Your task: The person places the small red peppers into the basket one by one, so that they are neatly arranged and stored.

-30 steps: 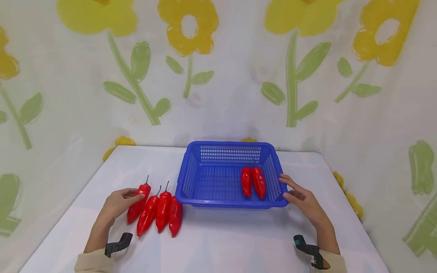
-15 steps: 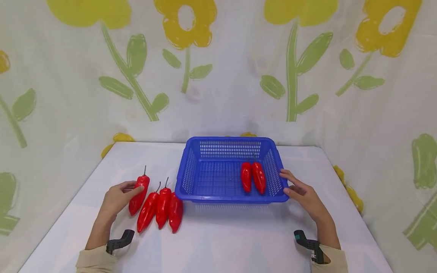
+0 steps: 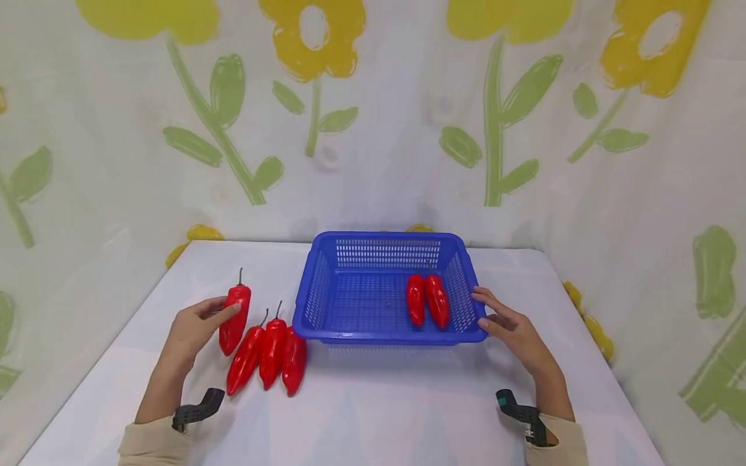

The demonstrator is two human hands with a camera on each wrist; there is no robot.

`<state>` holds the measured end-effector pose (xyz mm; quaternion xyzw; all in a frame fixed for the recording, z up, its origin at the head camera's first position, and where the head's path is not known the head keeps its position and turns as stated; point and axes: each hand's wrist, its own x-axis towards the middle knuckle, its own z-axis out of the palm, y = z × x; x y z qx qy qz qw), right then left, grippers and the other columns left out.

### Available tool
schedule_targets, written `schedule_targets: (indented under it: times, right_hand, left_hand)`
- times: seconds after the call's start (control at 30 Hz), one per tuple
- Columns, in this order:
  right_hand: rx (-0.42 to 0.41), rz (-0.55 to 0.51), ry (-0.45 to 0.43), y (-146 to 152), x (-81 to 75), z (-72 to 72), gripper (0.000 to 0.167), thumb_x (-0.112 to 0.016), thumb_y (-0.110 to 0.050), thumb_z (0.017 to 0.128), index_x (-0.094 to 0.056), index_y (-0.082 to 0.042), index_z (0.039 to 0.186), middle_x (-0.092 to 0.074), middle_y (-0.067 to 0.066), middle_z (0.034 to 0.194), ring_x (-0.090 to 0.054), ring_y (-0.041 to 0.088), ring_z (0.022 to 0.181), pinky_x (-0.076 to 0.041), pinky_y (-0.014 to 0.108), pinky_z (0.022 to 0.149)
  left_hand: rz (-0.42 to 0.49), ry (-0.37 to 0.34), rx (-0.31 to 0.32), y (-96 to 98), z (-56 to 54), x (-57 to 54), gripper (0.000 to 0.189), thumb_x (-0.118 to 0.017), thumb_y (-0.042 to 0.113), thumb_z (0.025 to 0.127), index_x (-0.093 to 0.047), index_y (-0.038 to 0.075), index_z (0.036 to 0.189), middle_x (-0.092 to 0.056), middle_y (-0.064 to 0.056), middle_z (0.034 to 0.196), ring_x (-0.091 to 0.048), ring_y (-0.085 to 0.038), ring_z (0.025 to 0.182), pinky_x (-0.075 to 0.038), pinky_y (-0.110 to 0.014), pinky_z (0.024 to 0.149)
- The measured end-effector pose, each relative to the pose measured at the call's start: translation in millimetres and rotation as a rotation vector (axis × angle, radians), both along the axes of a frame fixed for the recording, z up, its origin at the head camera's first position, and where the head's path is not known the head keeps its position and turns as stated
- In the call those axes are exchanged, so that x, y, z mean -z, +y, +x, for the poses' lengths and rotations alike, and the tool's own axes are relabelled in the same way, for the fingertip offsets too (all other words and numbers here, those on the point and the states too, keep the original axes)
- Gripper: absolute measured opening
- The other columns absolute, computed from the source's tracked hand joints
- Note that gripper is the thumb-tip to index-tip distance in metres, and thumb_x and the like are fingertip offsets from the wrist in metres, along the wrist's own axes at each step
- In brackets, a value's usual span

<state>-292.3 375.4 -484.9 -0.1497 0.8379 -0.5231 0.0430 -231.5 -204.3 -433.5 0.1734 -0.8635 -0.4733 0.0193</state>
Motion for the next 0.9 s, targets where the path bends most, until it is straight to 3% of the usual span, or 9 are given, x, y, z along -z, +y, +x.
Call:
schedule_targets:
  times: [0.27,0.5,0.9]
  right_hand:
    - [-0.008,-0.002,0.008,-5,-0.4,-0.4,0.051,-0.056,-0.023,0.103,-0.044,-0.02,0.153,-0.025,-0.005,0.164,-0.017,0.045,0.148,-0.027,0.076,0.103]
    - [0.009,0.013,0.003,1,-0.4,3.3,0.051,-0.055,-0.023,0.104,-0.043,-0.021,0.153,-0.024,-0.004,0.164,-0.016,0.046,0.148,-0.026,0.077,0.102]
    - [0.005,0.008,0.024,-2,0.8,0.9,0.05,-0.055,-0.023,0.103,-0.044,-0.021,0.152,-0.026,-0.003,0.164,-0.017,0.04,0.149,-0.026,0.075,0.105]
  left_hand:
    - [0.147,0.085,0.058,13.1,-4.8,-26.7,0.071,-0.067,0.047,0.093,-0.05,0.002,0.145,-0.054,-0.022,0.14,-0.048,-0.037,0.129,-0.041,-0.059,0.105]
    - [0.181,0.11,0.151,42.4,-15.2,-48.4,0.069,-0.07,0.043,0.093,-0.049,0.003,0.146,-0.056,-0.02,0.137,-0.052,-0.036,0.126,-0.042,-0.056,0.106]
    - [0.285,0.063,0.265,82.2,-47.7,-50.4,0.064,-0.071,0.042,0.092,-0.054,0.007,0.143,-0.06,-0.014,0.134,-0.056,-0.031,0.123,-0.04,-0.054,0.109]
